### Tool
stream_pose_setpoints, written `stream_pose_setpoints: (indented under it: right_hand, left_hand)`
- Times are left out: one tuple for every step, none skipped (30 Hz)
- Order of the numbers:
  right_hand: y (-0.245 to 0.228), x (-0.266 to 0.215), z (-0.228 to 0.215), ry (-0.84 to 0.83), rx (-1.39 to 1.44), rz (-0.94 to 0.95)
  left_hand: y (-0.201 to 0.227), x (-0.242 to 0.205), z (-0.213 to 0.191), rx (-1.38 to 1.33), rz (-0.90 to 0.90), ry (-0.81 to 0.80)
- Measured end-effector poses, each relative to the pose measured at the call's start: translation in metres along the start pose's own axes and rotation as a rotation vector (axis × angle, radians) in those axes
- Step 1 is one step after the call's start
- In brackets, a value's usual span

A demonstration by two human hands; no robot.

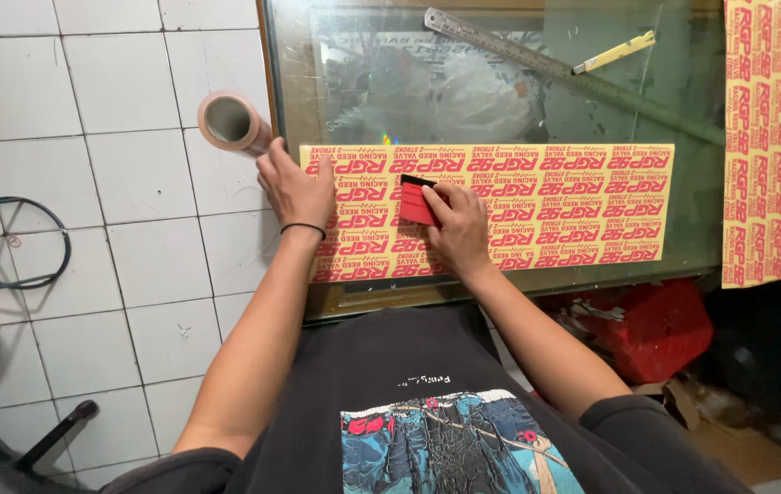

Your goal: The person cuts a sheet of red and yellow stickers on a glass table using a utility knife and a metal ruler. They smooth the sticker sheet with a red squeegee, measure and cut the sheet into strips, and then peel off the backing paper from the cut sections.

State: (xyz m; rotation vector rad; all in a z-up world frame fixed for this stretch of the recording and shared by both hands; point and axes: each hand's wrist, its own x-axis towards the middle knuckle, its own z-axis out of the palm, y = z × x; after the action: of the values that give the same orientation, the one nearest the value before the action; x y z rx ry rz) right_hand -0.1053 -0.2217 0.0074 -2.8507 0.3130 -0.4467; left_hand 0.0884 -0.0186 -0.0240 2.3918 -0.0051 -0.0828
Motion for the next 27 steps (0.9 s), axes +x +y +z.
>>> stream_pose_setpoints:
  right_hand:
    - [0.003, -0.002, 0.0, -0.015, 0.015, -0.013]
    - [0.006, -0.001, 0.002, -0.028, 0.032, -0.028]
    - [0.008, 0.003, 0.004, -0.023, 0.032, -0.03]
    - [0.007, 0.001, 0.004, -0.012, 0.03, -0.028]
    - [0.007, -0.001, 0.006, -0.001, 0.028, -0.025]
    - [0.005, 0.0, 0.005, -0.002, 0.031, -0.027]
    - [0.004, 0.0, 0.005, 0.007, 0.032, -0.031]
    - [0.004, 0.0, 0.003, 0.014, 0.031, -0.035]
    - [0.004, -0.001, 0.003, 0.012, 0.031, -0.038]
    - [0.004, 0.0, 0.003, 0.02, 0.031, -0.032]
    - [0.004, 0.0, 0.004, 0.027, 0.032, -0.027]
    - [0.005, 0.0, 0.005, 0.027, 0.031, -0.026]
    - [0.007, 0.0, 0.006, 0.024, 0.027, -0.04]
    - [0.008, 0.0, 0.008, 0.022, 0.024, -0.055]
    - [0.008, 0.0, 0.007, 0.022, 0.025, -0.055]
    - [0.007, 0.001, 0.005, 0.02, 0.03, -0.054]
    - [0.007, 0.001, 0.004, 0.018, 0.036, -0.054]
    - [0.008, 0.0, 0.004, 0.023, 0.035, -0.055]
    - [0.008, -0.001, 0.003, 0.021, 0.044, -0.047]
    - [0.008, -0.001, 0.003, 0.017, 0.054, -0.04]
    - [0.008, 0.002, 0.004, 0.022, 0.054, -0.041]
    - [0.007, 0.001, 0.003, 0.01, 0.049, -0.036]
    - [0.005, -0.001, 0.002, -0.002, 0.043, -0.03]
    - [0.004, -0.002, 0.002, -0.003, 0.046, -0.031]
    - [0.003, -0.003, 0.003, -0.002, 0.054, -0.031]
    - [0.005, -0.001, 0.002, 0.002, 0.055, -0.033]
    - [0.007, -0.002, 0.004, 0.005, 0.052, -0.036]
  left_hand:
    - [0.001, -0.002, -0.002, 0.039, 0.019, 0.01]
    - [0.001, -0.003, -0.005, 0.079, 0.037, 0.025]
    - [0.011, -0.003, -0.01, 0.077, 0.04, 0.029]
    - [0.018, -0.009, -0.018, 0.114, 0.063, 0.015]
    - [0.025, -0.015, -0.025, 0.15, 0.086, 0.0]
    - [0.026, -0.016, -0.026, 0.152, 0.084, 0.002]
    - [0.028, -0.017, -0.027, 0.159, 0.074, -0.004]
    - [0.031, -0.019, -0.027, 0.163, 0.063, -0.012]
    - [0.027, -0.016, -0.021, 0.163, 0.06, -0.011]
    - [0.022, -0.011, -0.016, 0.128, 0.01, -0.014]
    - [0.018, -0.007, -0.01, 0.093, -0.04, -0.017]
    - [0.013, -0.002, -0.003, 0.093, -0.04, -0.018]
    - [0.008, 0.001, 0.005, 0.106, -0.061, -0.05]
    - [0.003, 0.005, 0.012, 0.118, -0.081, -0.08]
    - [0.008, 0.001, 0.013, 0.119, -0.081, -0.079]
    - [0.013, -0.002, 0.014, 0.106, -0.06, -0.059]
    - [0.019, -0.006, 0.014, 0.093, -0.038, -0.039]
    - [0.02, -0.01, 0.007, 0.091, -0.034, -0.036]
    - [0.021, -0.014, 0.0, 0.098, -0.01, 0.02]
    - [0.021, -0.019, -0.008, 0.105, 0.012, 0.077]
    - [0.023, -0.02, -0.01, 0.104, 0.016, 0.081]
    - [0.024, -0.025, -0.012, 0.138, 0.027, 0.076]
    - [0.024, -0.031, -0.015, 0.171, 0.039, 0.071]
    - [0.024, -0.032, -0.014, 0.173, 0.038, 0.072]
    - [0.024, -0.032, -0.013, 0.171, 0.008, 0.063]
    - [0.027, -0.031, -0.01, 0.162, -0.019, 0.055]
    - [0.028, -0.029, -0.01, 0.157, -0.017, 0.057]
